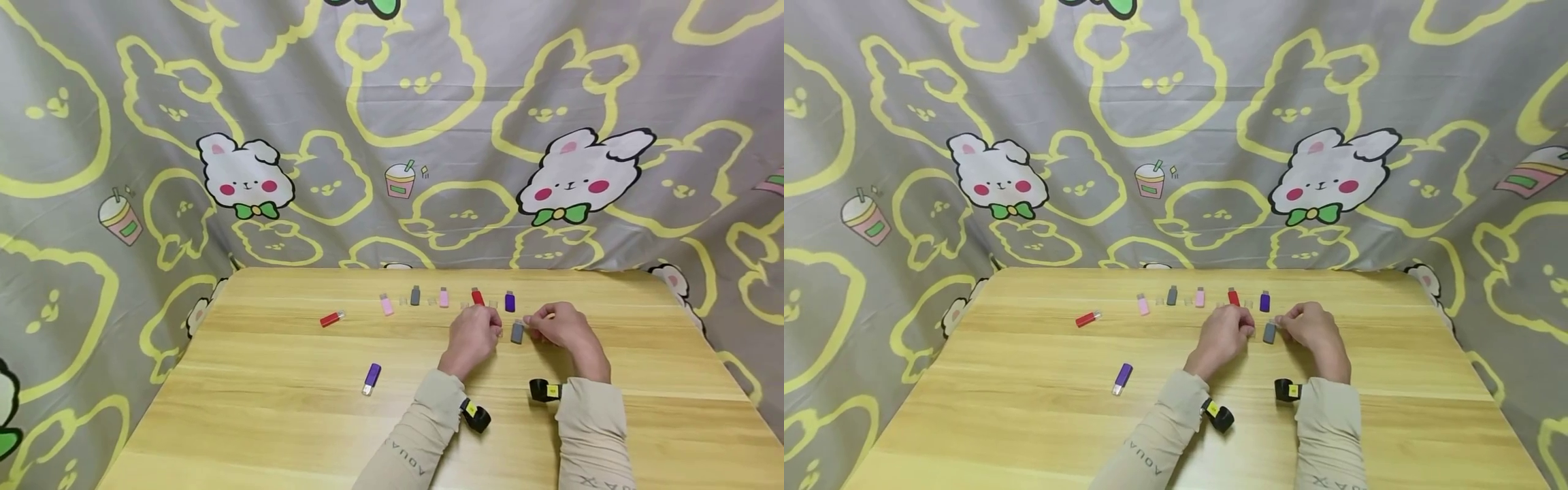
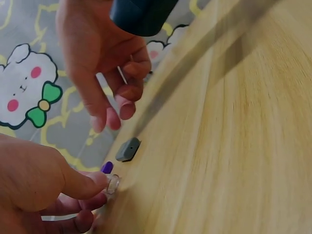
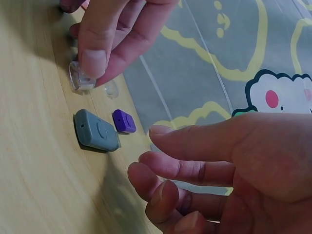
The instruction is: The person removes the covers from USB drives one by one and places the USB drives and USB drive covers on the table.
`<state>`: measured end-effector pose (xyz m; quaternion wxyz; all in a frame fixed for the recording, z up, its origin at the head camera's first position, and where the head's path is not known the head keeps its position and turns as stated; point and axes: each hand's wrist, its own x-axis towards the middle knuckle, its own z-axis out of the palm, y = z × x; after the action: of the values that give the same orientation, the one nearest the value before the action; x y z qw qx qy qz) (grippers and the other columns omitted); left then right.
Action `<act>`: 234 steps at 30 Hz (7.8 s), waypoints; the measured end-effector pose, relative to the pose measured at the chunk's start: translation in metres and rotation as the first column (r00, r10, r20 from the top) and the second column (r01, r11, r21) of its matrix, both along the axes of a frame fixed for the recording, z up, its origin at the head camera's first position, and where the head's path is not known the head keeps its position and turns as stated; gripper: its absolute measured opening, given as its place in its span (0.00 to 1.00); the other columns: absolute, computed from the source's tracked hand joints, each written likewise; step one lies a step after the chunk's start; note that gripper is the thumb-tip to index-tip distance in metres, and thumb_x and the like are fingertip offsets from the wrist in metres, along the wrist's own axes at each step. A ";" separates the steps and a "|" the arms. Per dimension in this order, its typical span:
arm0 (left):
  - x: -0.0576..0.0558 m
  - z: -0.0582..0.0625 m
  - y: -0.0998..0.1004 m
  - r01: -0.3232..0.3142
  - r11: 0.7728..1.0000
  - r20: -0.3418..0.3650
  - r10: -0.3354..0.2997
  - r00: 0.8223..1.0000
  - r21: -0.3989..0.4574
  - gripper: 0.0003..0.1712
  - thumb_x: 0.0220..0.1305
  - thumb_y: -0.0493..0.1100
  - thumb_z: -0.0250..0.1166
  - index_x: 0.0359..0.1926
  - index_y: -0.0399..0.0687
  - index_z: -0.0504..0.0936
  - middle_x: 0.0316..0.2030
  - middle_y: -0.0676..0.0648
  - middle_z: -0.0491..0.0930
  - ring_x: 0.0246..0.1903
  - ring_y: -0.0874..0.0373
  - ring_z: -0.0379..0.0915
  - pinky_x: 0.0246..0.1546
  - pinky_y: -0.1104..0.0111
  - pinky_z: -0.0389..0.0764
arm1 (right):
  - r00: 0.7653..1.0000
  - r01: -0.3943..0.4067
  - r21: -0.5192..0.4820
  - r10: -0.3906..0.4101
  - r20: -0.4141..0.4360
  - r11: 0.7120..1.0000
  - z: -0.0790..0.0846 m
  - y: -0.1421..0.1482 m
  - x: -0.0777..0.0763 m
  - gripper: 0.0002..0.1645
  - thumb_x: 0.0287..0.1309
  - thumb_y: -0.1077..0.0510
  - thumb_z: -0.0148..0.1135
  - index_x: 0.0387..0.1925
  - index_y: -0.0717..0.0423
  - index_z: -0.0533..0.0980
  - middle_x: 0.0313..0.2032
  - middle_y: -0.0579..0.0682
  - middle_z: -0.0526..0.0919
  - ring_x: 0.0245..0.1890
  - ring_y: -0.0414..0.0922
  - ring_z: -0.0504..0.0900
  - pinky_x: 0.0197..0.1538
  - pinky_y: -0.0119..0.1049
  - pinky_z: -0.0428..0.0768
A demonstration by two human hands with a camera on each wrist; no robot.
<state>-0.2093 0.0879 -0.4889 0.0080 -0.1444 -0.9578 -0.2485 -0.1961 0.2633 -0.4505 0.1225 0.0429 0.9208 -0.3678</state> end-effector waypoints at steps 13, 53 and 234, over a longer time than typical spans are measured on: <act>-0.002 0.026 -0.046 0.035 0.988 -0.004 -0.035 0.999 0.151 0.07 0.66 0.39 0.64 0.41 0.49 0.88 0.35 0.55 0.84 0.35 0.64 0.77 0.36 0.72 0.80 | 1.000 -0.015 0.010 0.015 -0.003 1.000 0.003 -0.009 -0.003 0.21 0.67 0.48 0.56 0.39 0.64 0.78 0.27 0.54 0.84 0.29 0.48 0.77 0.32 0.38 0.70; -0.007 0.060 -0.290 -0.186 0.764 0.026 0.216 0.976 0.618 0.09 0.70 0.35 0.59 0.45 0.35 0.84 0.38 0.35 0.84 0.31 0.50 0.76 0.23 0.77 0.73 | 0.612 -0.554 0.117 0.498 -0.614 0.824 0.001 -0.189 0.013 0.16 0.53 0.71 0.67 0.42 0.53 0.83 0.45 0.45 0.82 0.50 0.43 0.78 0.54 0.39 0.80; 0.005 0.055 -0.197 0.122 0.925 0.072 -0.158 0.985 0.360 0.03 0.59 0.35 0.70 0.34 0.39 0.86 0.29 0.50 0.83 0.31 0.58 0.78 0.35 0.65 0.82 | 0.977 0.029 0.263 0.029 -0.213 0.964 -0.010 -0.097 -0.014 0.15 0.53 0.54 0.70 0.18 0.55 0.76 0.18 0.50 0.78 0.19 0.49 0.75 0.19 0.41 0.70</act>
<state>-0.2042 -0.1090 -0.4339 -0.0317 -0.1959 -0.8838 -0.4238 -0.2096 0.1660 -0.4603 0.0153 0.0186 0.9695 -0.2440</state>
